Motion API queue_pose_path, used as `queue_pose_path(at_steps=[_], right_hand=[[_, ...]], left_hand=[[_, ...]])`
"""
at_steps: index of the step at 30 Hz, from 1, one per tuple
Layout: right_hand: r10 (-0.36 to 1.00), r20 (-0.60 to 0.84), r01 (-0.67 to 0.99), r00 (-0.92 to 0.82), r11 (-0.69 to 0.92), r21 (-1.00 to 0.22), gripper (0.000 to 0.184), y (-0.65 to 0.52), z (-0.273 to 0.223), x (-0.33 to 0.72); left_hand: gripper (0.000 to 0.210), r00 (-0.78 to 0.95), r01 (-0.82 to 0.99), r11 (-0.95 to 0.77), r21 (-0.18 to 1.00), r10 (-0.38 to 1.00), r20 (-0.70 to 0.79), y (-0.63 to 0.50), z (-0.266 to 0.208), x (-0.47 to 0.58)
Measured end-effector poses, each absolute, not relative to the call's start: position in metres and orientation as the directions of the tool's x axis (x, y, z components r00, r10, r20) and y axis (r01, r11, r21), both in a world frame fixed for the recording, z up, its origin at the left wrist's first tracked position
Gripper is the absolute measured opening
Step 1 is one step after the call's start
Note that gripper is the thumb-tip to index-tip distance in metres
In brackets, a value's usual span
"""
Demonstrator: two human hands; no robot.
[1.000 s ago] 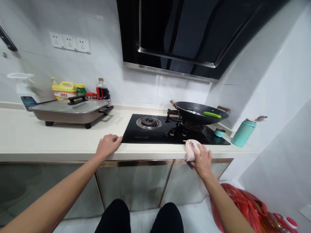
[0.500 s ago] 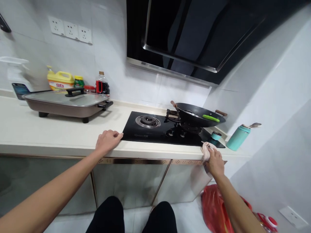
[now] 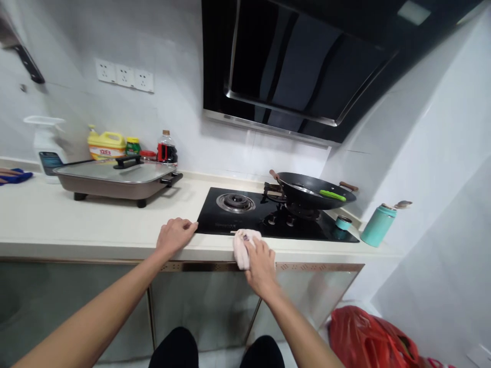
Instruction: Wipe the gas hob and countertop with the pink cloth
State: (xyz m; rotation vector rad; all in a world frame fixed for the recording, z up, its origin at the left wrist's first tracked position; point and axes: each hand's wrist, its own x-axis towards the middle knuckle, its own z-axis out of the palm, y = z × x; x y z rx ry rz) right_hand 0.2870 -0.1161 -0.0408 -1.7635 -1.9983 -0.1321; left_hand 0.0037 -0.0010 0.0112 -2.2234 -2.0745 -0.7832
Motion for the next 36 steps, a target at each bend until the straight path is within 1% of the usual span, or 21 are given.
queue_pose_path(at_steps=[1,3,5,6,7,8,9,12,14,16,19,21,24,26,28,29,31,33,34,36], right_hand=[[0.9,0.422,0.914,-0.11,0.259,-0.313,0.087,-0.113,-0.037,0.276],[0.887,0.444,0.749,-0.124,0.378,-0.545,0.074,-0.099,-0.026,0.258],[0.909,0.414,0.465,-0.053,0.389,-0.795,0.06,-0.076,-0.011,0.248],[0.923,0.385,0.312,-0.016,0.371,-0.875,0.059,-0.062,-0.004,0.246],[0.931,0.365,0.211,0.026,0.352,-0.912,0.061,-0.047,0.003,0.247],[0.931,0.358,0.178,0.075,0.341,-0.923,0.064,-0.034,0.009,0.251],[0.923,0.363,0.208,0.128,0.333,-0.92,0.067,-0.021,0.012,0.258],[0.871,0.404,0.44,0.279,0.258,-0.86,0.072,0.0,0.011,0.296],[0.836,0.425,0.538,0.349,0.193,-0.82,0.075,0.0,0.003,0.331],[0.803,0.446,0.627,0.396,0.118,-0.77,0.07,-0.008,-0.006,0.368],[0.782,0.454,0.736,0.427,-0.01,-0.676,0.053,-0.027,-0.013,0.421],[0.772,0.453,0.787,0.446,-0.098,-0.609,0.047,-0.037,-0.015,0.451],[0.771,0.438,0.831,0.463,-0.205,-0.518,0.048,-0.042,-0.022,0.484],[0.79,0.415,0.849,0.452,-0.237,-0.473,0.05,-0.04,-0.03,0.496],[0.812,0.399,0.872,0.426,-0.252,-0.419,0.052,-0.036,-0.039,0.501],[0.822,0.397,0.889,0.408,-0.258,-0.379,0.053,-0.034,-0.043,0.502],[0.835,0.405,0.919,0.372,-0.272,-0.285,0.055,-0.033,-0.05,0.502],[0.839,0.42,0.937,0.346,-0.282,-0.208,0.057,-0.033,-0.053,0.501],[0.838,0.428,0.94,0.339,-0.285,-0.188,0.057,-0.033,-0.053,0.501],[0.833,0.439,0.942,0.337,-0.294,-0.165,0.057,-0.034,-0.052,0.499]], left_hand=[[0.056,0.0,0.932,-0.131,0.338,0.933,0.36,-0.002,0.011,0.004],[0.054,-0.003,0.924,-0.139,0.355,0.929,0.37,-0.005,0.011,0.003],[0.052,-0.008,0.916,-0.143,0.376,0.928,0.373,-0.006,0.011,0.003],[0.052,-0.015,0.911,-0.142,0.387,0.927,0.375,-0.007,0.011,0.002],[0.051,-0.023,0.905,-0.141,0.401,0.926,0.377,-0.008,0.01,0.002],[0.05,-0.031,0.899,-0.141,0.415,0.924,0.381,-0.008,0.01,0.002],[0.048,-0.035,0.893,-0.145,0.427,0.922,0.387,-0.008,0.01,0.002],[0.045,-0.03,0.879,-0.166,0.447,0.916,0.4,-0.009,0.008,0.001],[0.042,-0.027,0.871,-0.179,0.457,0.912,0.409,-0.009,0.006,0.0],[0.04,-0.029,0.861,-0.189,0.472,0.908,0.417,-0.009,0.004,-0.001],[0.035,-0.016,0.845,-0.22,0.488,0.901,0.433,-0.007,0.002,-0.002],[0.03,0.03,0.835,-0.283,0.471,0.88,0.475,-0.004,0.003,0.005],[0.031,0.16,0.789,-0.44,0.429,0.821,0.549,0.0,0.009,0.034],[0.035,0.26,0.738,-0.532,0.415,0.792,0.552,0.002,0.016,0.067],[0.04,0.39,0.7,-0.603,0.382,0.772,0.502,0.006,0.022,0.106],[0.042,0.456,0.694,-0.623,0.361,0.768,0.449,0.008,0.024,0.124],[0.05,0.554,0.705,-0.627,0.332,0.778,0.296,0.015,0.026,0.157],[0.056,0.587,0.73,-0.605,0.317,0.793,0.162,0.026,0.025,0.181],[0.058,0.59,0.741,-0.596,0.31,0.798,0.123,0.032,0.024,0.189],[0.057,0.595,0.75,-0.597,0.285,0.797,0.102,0.048,0.022,0.2]])
